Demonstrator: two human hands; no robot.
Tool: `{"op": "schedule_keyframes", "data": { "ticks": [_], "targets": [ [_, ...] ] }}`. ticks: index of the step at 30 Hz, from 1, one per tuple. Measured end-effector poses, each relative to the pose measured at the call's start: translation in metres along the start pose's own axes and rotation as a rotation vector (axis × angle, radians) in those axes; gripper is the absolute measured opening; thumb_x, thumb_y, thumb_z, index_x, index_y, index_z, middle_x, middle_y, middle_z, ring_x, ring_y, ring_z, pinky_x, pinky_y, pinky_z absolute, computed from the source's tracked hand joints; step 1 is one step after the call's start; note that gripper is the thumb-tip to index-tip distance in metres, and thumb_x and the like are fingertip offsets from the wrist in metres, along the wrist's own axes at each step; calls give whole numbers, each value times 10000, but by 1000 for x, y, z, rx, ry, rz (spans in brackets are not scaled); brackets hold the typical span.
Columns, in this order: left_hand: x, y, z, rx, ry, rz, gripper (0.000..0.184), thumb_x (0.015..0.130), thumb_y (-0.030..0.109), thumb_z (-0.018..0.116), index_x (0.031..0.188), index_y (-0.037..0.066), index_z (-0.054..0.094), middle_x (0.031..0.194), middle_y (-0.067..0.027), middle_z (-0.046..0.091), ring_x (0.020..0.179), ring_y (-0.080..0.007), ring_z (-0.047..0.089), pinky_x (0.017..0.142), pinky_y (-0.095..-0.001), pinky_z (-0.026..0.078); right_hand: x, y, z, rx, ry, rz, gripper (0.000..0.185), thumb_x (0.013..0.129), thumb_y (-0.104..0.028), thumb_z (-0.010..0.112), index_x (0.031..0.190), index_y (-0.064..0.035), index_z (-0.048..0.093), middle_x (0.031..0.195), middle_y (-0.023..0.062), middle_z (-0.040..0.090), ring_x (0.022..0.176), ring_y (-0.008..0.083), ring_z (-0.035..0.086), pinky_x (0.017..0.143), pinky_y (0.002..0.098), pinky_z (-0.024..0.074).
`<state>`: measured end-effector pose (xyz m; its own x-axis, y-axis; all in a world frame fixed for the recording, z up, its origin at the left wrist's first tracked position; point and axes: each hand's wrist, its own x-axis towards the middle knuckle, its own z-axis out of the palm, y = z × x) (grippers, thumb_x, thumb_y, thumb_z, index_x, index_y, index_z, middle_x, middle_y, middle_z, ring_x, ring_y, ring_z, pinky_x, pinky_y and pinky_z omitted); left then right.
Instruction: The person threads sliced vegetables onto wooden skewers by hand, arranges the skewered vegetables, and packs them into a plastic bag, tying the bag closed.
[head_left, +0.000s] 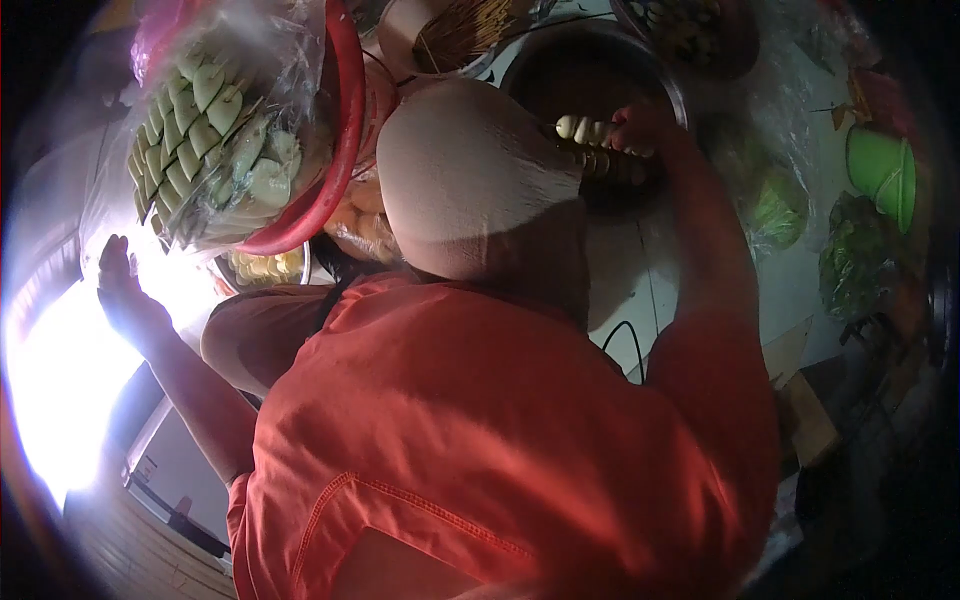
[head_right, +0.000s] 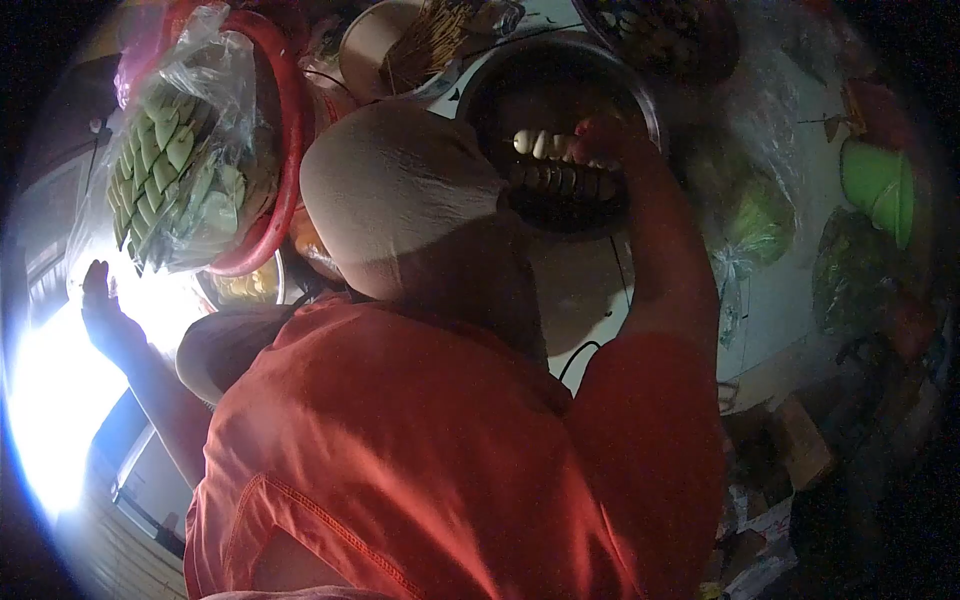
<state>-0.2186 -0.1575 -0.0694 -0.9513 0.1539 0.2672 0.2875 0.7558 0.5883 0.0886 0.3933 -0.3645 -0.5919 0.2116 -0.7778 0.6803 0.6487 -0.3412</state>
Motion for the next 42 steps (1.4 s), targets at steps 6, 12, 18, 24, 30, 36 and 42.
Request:
{"op": "schedule_keyframes", "data": {
  "ticks": [6,12,18,24,30,36,42],
  "targets": [
    [-3,5,7,28,-29,33,314,927,168,457,1162,-5,574,1172,-100,593,1085,-189,568,938,-313,440,41,37,53,104,-285,-133,329,598,-230,683,879,-59,680,802,71,664,773,168,621,662,355,487],
    [-3,0,9,-193,-68,0,313,941,163,469,1172,-35,541,1154,-136,589,1080,-215,575,936,-325,450,77,63,95,233,-416,-214,320,602,-256,676,853,-58,683,773,59,663,755,152,614,642,348,477],
    [-5,2,13,-181,-71,-23,289,927,141,500,1145,-40,560,1084,-136,616,1022,-211,596,908,-321,476,13,6,36,-20,-181,-48,275,639,-248,679,843,-63,675,772,69,659,712,156,611,641,346,484],
    [-6,2,16,-167,-76,44,241,896,133,548,1060,-24,628,1067,-119,633,1019,-185,591,871,-291,494,24,31,61,87,-87,-74,375,655,-304,729,950,-84,660,864,80,667,779,193,620,719,377,499],
    [-6,-2,13,154,-102,310,230,892,143,556,1046,2,650,1059,-97,648,1004,-182,597,893,-306,460,20,62,108,113,94,-325,278,763,-289,662,965,-98,646,850,74,665,775,198,635,711,350,506],
    [-6,7,14,256,-102,295,233,891,159,563,1033,0,658,1040,-99,656,1005,-186,597,887,-314,451,41,106,76,310,265,-67,276,771,-283,656,944,-69,638,812,67,670,754,230,652,686,342,517],
    [-7,2,16,224,-127,304,231,887,154,568,1033,-2,656,1041,-99,652,998,-184,596,872,-307,455,-4,43,32,119,134,-99,269,765,-274,661,933,-65,644,765,19,652,684,171,622,634,316,508]
  ]
}}
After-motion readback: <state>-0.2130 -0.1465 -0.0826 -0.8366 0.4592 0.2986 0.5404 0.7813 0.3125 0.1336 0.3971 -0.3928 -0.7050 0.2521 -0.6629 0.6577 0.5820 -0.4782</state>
